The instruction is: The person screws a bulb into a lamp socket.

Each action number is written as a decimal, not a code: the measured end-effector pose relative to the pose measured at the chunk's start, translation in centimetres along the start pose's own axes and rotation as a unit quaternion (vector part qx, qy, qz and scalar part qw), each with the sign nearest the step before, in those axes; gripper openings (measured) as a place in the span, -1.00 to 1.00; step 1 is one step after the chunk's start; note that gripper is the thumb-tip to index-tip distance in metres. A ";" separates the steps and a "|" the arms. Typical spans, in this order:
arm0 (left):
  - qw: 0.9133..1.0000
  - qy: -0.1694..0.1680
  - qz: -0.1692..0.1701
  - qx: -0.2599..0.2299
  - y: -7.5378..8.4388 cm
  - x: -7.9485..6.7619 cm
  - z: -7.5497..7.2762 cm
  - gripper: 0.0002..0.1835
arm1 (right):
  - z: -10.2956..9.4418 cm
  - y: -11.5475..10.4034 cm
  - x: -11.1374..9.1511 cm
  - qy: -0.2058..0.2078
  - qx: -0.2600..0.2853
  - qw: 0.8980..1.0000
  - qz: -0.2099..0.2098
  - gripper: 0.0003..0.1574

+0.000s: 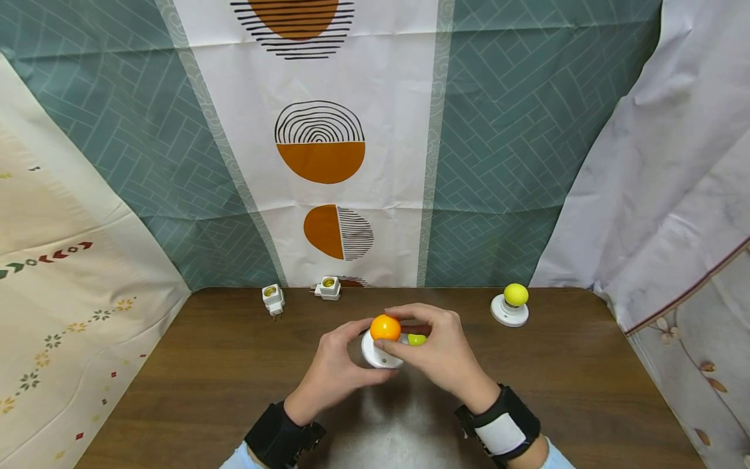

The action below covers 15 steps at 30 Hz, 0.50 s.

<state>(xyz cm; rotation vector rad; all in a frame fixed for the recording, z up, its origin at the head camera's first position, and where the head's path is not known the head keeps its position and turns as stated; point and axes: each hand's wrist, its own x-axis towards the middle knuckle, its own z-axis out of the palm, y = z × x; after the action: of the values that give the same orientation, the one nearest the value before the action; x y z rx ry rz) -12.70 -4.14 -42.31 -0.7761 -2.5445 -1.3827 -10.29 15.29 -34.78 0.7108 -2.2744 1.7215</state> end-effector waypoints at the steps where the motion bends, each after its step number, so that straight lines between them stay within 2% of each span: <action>1: 1.000 0.000 0.000 -0.001 0.0 0.0 0.0 -0.24 | 0.0 0.0 0.0 0.002 -0.004 1.000 0.000 -0.53; 7: 1.000 0.000 0.001 -0.002 -0.1 -0.1 0.0 -0.24 | -0.1 0.0 0.1 -0.013 -0.001 1.000 0.010 -0.43; 15: 1.000 -0.001 0.004 0.008 -0.1 -0.1 0.1 -0.22 | -0.4 0.2 0.3 -0.098 0.003 0.995 0.007 -0.31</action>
<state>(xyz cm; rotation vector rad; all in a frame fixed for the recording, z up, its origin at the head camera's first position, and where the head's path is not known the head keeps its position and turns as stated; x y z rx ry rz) -12.69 -4.18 -42.48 -0.7848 -2.5471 -1.3574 -10.66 15.65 -34.73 0.9033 -2.4072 1.7335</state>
